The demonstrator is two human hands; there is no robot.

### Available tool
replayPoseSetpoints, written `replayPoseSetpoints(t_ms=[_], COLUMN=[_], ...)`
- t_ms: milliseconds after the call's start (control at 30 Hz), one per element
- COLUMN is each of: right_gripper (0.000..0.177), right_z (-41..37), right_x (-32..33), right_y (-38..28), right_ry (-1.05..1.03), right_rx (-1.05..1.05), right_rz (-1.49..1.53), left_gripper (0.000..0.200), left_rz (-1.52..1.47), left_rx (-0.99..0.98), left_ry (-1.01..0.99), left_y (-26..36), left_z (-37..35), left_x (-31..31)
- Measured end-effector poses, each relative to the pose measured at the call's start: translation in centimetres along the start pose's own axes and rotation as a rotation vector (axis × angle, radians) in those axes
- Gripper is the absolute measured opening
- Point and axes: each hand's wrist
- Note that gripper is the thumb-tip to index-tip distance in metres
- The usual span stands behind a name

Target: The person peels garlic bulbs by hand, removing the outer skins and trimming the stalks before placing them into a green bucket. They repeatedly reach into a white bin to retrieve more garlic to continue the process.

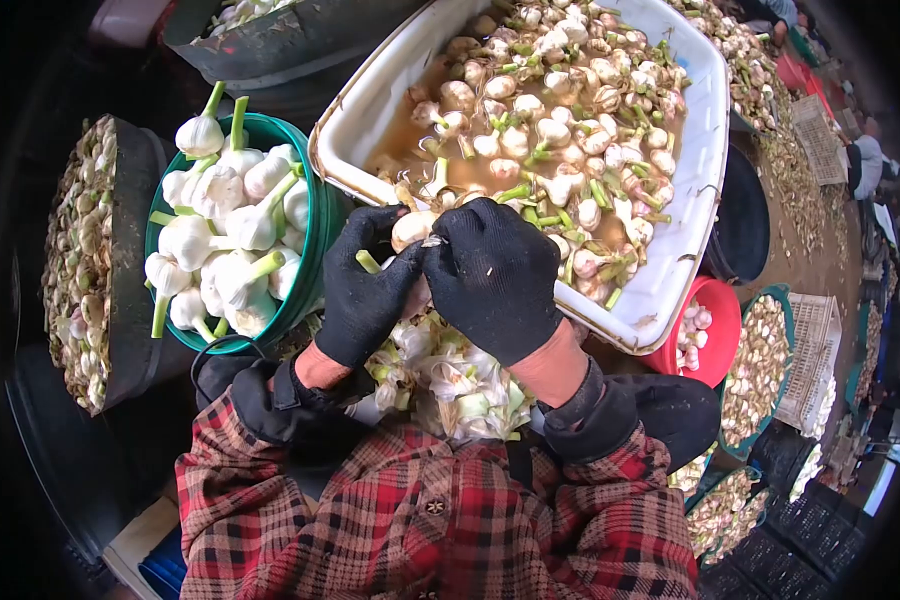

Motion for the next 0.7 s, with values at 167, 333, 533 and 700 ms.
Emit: replayPoseSetpoints(t_ms=[167,333,533,700], right_gripper=[0.01,0.005,0.01,0.028], right_z=[-0.4,-0.7,-2.0,-0.4], right_x=[-0.4,0.7,2.6,4.2], right_y=[1.2,1.9,6.4,3.0], right_ry=[0.009,0.045,0.062,0.01], right_rx=[-0.149,-0.34,-0.338,-0.106], right_rz=[0.142,0.375,-0.027,0.309], left_gripper=[0.035,0.031,0.036,0.037], left_rz=[-0.052,-0.471,-0.627,-0.48], left_rx=[0.037,0.238,0.304,0.122], left_ry=[-0.123,-0.307,-0.546,-0.568], left_y=[-0.4,0.0,0.6,0.1], left_z=[0.3,1.0,1.6,1.8], left_x=[0.3,0.9,2.5,2.6])
Point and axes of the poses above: each hand's wrist, its own z-axis towards the middle knuckle, its own x-axis out of the back of the hand, y = z × x, and after that the axes turned 15 degrees about z, right-handed
